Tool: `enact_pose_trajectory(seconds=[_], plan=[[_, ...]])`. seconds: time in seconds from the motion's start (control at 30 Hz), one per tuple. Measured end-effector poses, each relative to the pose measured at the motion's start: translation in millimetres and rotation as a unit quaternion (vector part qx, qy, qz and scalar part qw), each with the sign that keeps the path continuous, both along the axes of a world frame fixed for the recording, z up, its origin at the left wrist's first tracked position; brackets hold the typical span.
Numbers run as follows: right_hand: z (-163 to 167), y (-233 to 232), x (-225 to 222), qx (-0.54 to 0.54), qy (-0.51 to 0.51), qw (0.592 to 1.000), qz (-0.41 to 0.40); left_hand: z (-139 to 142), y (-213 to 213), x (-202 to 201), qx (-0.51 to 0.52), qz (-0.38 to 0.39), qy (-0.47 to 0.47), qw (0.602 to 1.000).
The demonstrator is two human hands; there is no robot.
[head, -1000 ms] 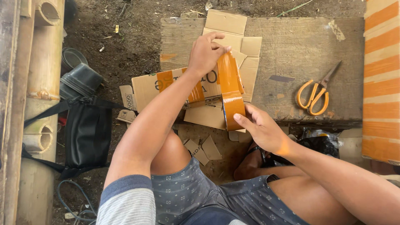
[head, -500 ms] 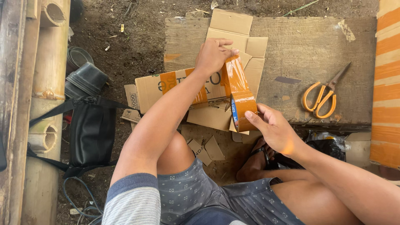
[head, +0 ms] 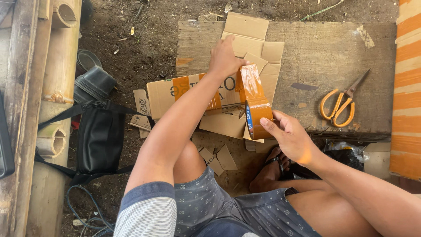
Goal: The person cuts a cardboard flap with scissors, folds the cardboard into a box shape, and secures the seams with brown packing tape. The person then places a wrapped item inside the box and continues to tape the box closed.
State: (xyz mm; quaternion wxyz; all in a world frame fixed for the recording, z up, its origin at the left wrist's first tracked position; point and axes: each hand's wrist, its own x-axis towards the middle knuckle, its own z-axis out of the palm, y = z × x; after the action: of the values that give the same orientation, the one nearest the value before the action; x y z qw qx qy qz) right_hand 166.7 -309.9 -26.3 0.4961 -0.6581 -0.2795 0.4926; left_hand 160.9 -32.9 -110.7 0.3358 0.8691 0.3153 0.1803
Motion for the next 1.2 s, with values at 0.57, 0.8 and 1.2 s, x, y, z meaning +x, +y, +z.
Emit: enact_pose_trajectory(seconds=[0.57, 0.8, 1.2], plan=[[-5, -11, 3, 0.012, -0.067, 0.997, 0.019, 41, -11, -29, -0.015, -0.311, 0.066, 0.948], [-9, -14, 1, 0.036, -0.039, 0.998, 0.021, 40, -8, -36, 0.08, -0.308, 0.121, 0.94], [-16, -19, -1, 0.036, 0.009, 0.999, -0.005, 73, -38, -55, 0.145, -0.41, 0.086, 0.896]])
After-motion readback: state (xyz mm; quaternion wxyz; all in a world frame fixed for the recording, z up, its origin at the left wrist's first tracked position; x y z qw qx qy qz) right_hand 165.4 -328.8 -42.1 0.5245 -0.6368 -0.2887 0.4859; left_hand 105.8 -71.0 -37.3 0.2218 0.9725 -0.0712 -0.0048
